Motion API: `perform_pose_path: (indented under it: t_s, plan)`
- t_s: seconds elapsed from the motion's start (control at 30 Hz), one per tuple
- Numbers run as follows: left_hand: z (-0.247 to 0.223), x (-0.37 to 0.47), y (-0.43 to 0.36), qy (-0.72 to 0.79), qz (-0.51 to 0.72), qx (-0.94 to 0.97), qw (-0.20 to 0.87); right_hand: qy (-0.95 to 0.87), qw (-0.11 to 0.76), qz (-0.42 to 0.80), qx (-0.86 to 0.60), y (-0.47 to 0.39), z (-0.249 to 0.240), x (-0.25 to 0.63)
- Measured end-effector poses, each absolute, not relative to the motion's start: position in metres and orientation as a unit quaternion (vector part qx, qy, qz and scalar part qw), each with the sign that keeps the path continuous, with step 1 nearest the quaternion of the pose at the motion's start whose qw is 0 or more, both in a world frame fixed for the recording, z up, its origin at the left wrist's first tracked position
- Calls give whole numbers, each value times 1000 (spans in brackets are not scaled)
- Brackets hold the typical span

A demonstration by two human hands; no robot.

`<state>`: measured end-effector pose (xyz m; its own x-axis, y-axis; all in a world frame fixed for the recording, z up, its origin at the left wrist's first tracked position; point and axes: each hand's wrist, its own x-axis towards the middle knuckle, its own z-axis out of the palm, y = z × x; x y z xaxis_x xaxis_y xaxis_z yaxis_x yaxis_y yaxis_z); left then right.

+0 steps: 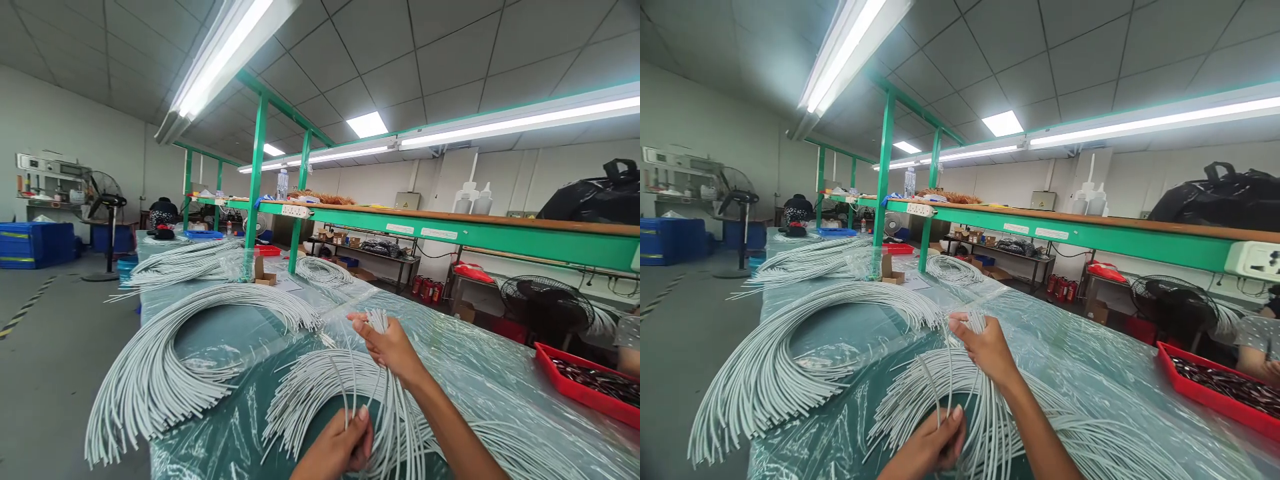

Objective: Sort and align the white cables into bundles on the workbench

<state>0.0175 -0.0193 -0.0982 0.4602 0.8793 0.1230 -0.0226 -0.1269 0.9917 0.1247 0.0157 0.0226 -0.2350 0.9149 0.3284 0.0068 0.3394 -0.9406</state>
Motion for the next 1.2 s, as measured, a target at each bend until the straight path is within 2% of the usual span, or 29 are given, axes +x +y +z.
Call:
perform_pose_path:
  t_s: [0.13, 0.33, 0.6, 0.73, 0.8, 0.87, 0.97, 1.07, 1.2]
  plan:
    - [-100, 16, -18, 334, 380, 650, 567, -653, 500, 427, -376, 23, 21, 124]
    - [-98, 6, -11, 277, 478, 607, 572, -588, 594, 314, -450, 33, 19, 153]
    - [-118, 11, -2, 296, 423, 630, 580, -728, 459, 332, -386, -19, 13, 115]
    - [-106, 14, -12, 343, 428, 671, 499, -752, 407, 331, -400, -26, 8, 103]
    - [-100, 13, -15, 356, 437, 675, 476, -757, 439, 275, -398, -22, 10, 107]
    - [-95, 12, -17, 358, 464, 650, 484, -726, 506, 213, -414, -16, 19, 119]
    - [-78, 11, -23, 357, 559, 585, 466, -658, 582, 166, -448, -7, 45, 145]
    - [-42, 19, -37, 313, 635, 563, 427, -636, 612, 134, -450, -5, 73, 165]
    - [30, 42, -48, 305, 562, 645, 419, -656, 595, 137, -443, -11, 102, 169]
